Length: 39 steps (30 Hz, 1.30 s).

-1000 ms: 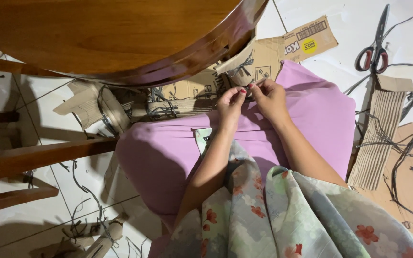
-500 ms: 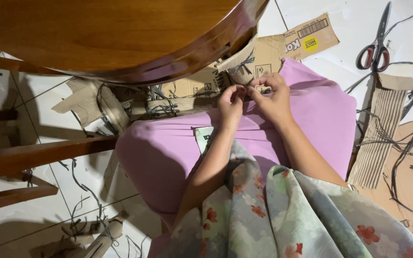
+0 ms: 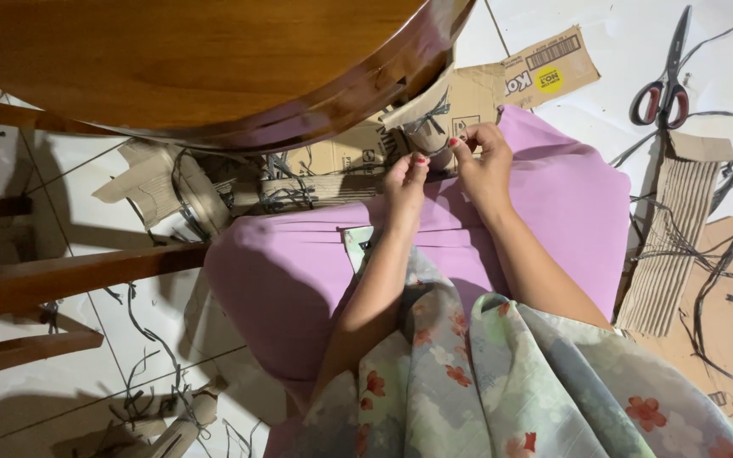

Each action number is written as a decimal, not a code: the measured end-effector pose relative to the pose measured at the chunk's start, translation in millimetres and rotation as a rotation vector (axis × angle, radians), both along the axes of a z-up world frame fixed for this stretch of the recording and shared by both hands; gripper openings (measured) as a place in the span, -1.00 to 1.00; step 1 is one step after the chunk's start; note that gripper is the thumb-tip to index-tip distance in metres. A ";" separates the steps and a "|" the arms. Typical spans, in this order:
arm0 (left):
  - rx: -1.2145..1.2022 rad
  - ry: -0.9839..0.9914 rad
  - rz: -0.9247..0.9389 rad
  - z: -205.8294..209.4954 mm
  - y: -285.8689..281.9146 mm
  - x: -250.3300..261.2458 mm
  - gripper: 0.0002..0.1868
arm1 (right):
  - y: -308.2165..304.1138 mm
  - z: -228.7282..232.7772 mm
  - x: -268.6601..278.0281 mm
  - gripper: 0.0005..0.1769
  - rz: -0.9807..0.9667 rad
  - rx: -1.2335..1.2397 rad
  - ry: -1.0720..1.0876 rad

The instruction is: Wrapping cardboard around the legs of a wooden stool and securing it with string for protection.

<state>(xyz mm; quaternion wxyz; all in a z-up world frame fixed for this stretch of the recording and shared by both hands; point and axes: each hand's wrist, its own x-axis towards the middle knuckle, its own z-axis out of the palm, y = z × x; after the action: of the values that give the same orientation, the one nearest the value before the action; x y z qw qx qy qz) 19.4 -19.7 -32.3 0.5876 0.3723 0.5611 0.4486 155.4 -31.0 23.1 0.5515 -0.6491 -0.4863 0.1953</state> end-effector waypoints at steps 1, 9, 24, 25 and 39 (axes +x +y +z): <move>0.002 -0.001 0.001 4.0 1.2 0.5 -0.83 | 2.2 -1.6 1.2 -0.85 0.001 0.002 -0.001; -0.077 -0.027 0.087 2.9 6.3 -14.1 -0.69 | 3.4 -3.2 7.2 -0.94 -0.056 -0.176 0.169; -0.066 0.966 -0.964 52.6 -34.8 -46.2 -0.52 | -15.8 -2.7 -26.7 -0.70 0.518 -0.924 -0.655; -0.070 0.961 -0.959 65.1 -36.9 -49.4 -0.52 | -17.1 17.7 -35.5 -0.70 0.524 -0.926 -0.661; -0.106 0.936 -1.204 152.2 -45.6 -98.5 -0.38 | 4.1 -34.1 -76.7 -0.60 0.807 -0.764 -0.503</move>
<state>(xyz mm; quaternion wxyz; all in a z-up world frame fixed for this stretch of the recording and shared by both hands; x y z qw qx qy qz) -79.1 -65.3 119.9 0.4486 0.7366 0.4728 -0.1810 78.8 -26.9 -11.0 0.0306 -0.5915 -0.7048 0.3904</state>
